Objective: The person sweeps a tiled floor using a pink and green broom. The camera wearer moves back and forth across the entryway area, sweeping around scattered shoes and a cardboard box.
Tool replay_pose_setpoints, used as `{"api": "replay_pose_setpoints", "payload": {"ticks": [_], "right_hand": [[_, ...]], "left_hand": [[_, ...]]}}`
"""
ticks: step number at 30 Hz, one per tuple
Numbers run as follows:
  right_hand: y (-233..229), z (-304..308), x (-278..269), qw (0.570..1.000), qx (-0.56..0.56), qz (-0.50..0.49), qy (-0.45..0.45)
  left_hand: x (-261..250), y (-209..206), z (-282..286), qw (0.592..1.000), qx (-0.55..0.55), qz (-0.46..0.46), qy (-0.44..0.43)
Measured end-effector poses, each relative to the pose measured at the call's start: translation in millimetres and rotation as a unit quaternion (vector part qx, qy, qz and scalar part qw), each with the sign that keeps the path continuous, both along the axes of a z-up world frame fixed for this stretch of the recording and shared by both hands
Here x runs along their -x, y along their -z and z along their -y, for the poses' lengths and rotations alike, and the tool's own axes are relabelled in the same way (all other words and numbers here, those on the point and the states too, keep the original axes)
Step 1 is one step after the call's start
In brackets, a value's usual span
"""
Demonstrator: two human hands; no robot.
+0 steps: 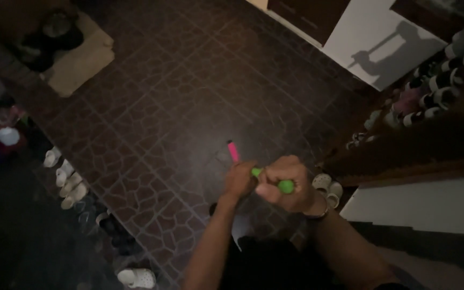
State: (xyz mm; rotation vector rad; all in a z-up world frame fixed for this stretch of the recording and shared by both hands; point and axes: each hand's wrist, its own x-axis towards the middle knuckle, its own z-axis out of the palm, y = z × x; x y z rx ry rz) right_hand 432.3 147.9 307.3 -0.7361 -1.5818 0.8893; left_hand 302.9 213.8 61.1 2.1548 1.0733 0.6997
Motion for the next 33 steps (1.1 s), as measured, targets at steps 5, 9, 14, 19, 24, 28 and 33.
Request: {"api": "replay_pose_setpoints", "payload": {"ticks": [5,9,14,19,24,28,33], "right_hand": [[15.1,-58.4,-0.5,0.99,0.028,0.121,0.065],[72.4,-115.0,10.3,0.993,0.082,-0.009,0.087],[160.9,-159.5,71.4,0.968,0.236,-0.071,0.034],[207.9,-196.1,114.1,0.935,0.346,-0.069,-0.034],[186.0,-229.3,91.7,0.942,0.329,-0.057,-0.023],[105.2,-254.6,46.2,0.994,0.089,-0.018,0.062],[9.1,-263.5,9.7,0.994,0.023,-0.084,0.058]], "left_hand": [[-9.0,17.4,-79.6,0.996,0.068,-0.043,0.048],[43.6,43.3,-116.4,0.988,0.111,-0.103,0.013],[153.8,102.5,-135.4,0.982,0.107,-0.14,-0.064],[241.5,145.7,-165.8,0.967,0.146,-0.184,-0.099],[241.0,125.3,-209.5,0.957,0.168,-0.226,-0.073],[162.9,71.5,-258.0,0.982,0.132,-0.135,0.012],[30.8,4.9,-294.7,0.99,0.076,-0.014,0.12]]}}
